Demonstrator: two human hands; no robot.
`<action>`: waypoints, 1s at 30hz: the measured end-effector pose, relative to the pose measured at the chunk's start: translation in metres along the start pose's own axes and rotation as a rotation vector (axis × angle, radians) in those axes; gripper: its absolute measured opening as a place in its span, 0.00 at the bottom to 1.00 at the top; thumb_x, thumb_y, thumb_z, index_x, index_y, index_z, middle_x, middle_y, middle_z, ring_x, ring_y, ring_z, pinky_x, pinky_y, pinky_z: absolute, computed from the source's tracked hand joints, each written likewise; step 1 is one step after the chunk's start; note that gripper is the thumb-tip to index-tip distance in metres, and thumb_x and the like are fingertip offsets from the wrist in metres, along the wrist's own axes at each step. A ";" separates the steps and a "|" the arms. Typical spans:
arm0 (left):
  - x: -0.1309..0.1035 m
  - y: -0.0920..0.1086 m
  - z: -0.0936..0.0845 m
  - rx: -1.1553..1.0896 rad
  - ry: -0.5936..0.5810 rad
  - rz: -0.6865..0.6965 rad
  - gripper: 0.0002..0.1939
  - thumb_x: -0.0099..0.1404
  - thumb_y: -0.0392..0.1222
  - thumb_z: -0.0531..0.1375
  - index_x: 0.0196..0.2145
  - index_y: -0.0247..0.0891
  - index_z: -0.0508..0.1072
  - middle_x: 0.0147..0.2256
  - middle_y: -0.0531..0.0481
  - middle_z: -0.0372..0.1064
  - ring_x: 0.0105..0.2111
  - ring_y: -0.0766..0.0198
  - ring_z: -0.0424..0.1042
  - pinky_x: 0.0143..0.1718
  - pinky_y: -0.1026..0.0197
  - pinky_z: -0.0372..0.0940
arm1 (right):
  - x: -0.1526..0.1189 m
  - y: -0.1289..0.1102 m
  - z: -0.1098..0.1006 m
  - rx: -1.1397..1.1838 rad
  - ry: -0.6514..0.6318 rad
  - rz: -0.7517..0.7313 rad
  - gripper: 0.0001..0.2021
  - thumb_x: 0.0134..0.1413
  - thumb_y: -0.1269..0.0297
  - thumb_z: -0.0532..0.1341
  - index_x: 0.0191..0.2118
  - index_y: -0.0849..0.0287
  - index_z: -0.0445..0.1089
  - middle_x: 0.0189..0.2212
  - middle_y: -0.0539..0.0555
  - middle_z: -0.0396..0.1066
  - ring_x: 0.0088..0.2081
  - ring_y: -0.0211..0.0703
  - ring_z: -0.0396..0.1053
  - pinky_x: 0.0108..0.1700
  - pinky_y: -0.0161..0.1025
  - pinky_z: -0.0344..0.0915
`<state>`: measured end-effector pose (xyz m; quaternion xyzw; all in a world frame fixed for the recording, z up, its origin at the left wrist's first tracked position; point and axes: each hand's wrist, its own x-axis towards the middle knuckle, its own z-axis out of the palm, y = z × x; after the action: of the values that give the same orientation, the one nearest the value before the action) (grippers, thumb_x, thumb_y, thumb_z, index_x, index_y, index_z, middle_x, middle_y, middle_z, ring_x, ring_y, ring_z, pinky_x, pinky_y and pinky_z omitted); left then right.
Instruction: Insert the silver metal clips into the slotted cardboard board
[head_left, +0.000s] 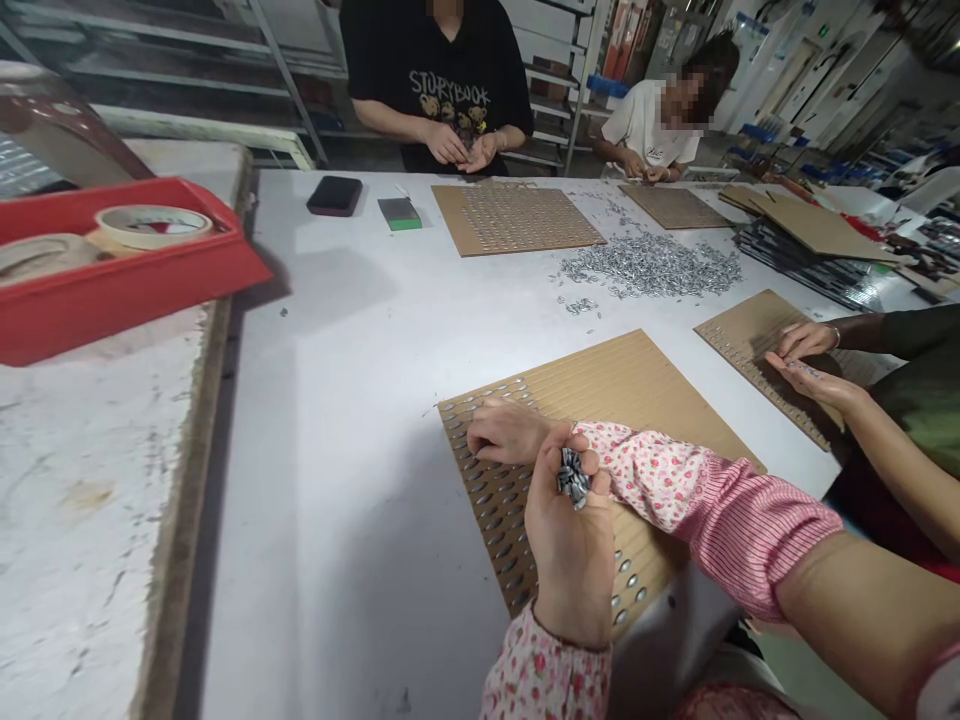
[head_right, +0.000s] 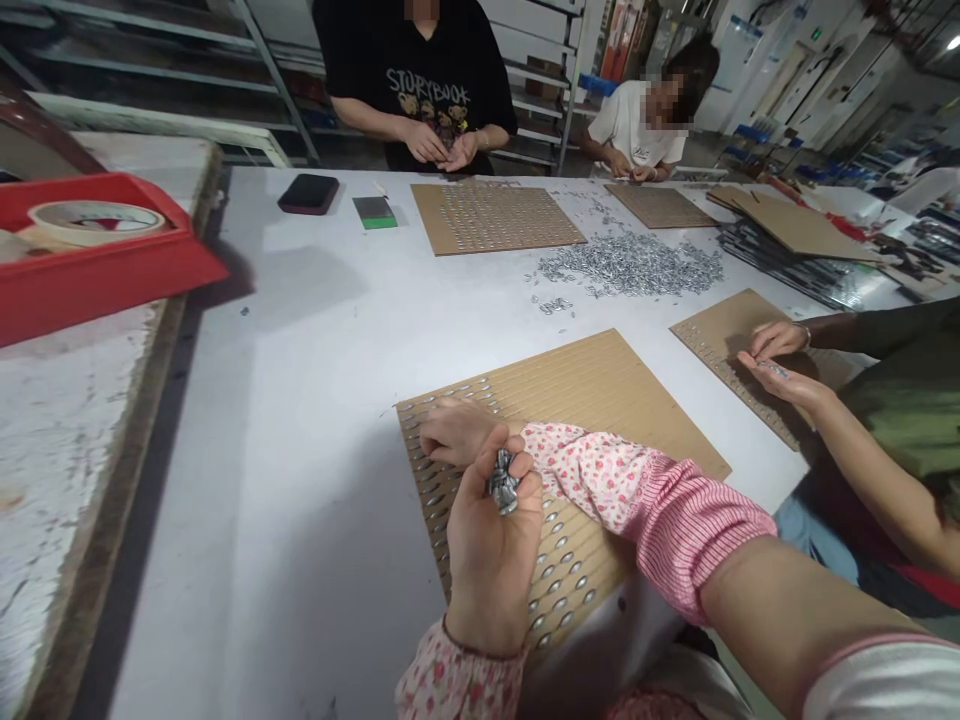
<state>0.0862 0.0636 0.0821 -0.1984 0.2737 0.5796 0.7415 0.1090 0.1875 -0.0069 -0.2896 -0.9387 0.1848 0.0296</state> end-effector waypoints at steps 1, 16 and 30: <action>0.000 -0.001 -0.001 0.020 0.008 0.015 0.08 0.64 0.30 0.53 0.35 0.33 0.71 0.29 0.50 0.63 0.22 0.73 0.62 0.24 0.72 0.62 | 0.000 0.000 0.000 0.014 0.015 0.000 0.05 0.55 0.68 0.58 0.31 0.60 0.70 0.31 0.53 0.68 0.35 0.42 0.59 0.42 0.40 0.57; -0.027 -0.063 -0.042 0.312 0.045 -0.113 0.06 0.61 0.31 0.57 0.35 0.33 0.74 0.34 0.46 0.70 0.29 0.70 0.69 0.28 0.71 0.66 | -0.220 0.012 -0.025 0.773 0.357 0.435 0.14 0.56 0.57 0.59 0.38 0.65 0.70 0.29 0.51 0.69 0.30 0.33 0.64 0.35 0.33 0.61; -0.069 -0.081 -0.153 0.528 0.342 -0.163 0.05 0.57 0.36 0.65 0.32 0.35 0.75 0.33 0.49 0.71 0.28 0.70 0.68 0.27 0.70 0.66 | -0.287 -0.060 0.053 0.364 0.534 0.447 0.07 0.54 0.59 0.63 0.30 0.57 0.74 0.35 0.51 0.73 0.42 0.41 0.63 0.48 0.43 0.53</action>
<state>0.1257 -0.1019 0.0055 -0.1151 0.5185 0.3855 0.7545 0.3067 -0.0349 -0.0201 -0.5146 -0.7636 0.2686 0.2826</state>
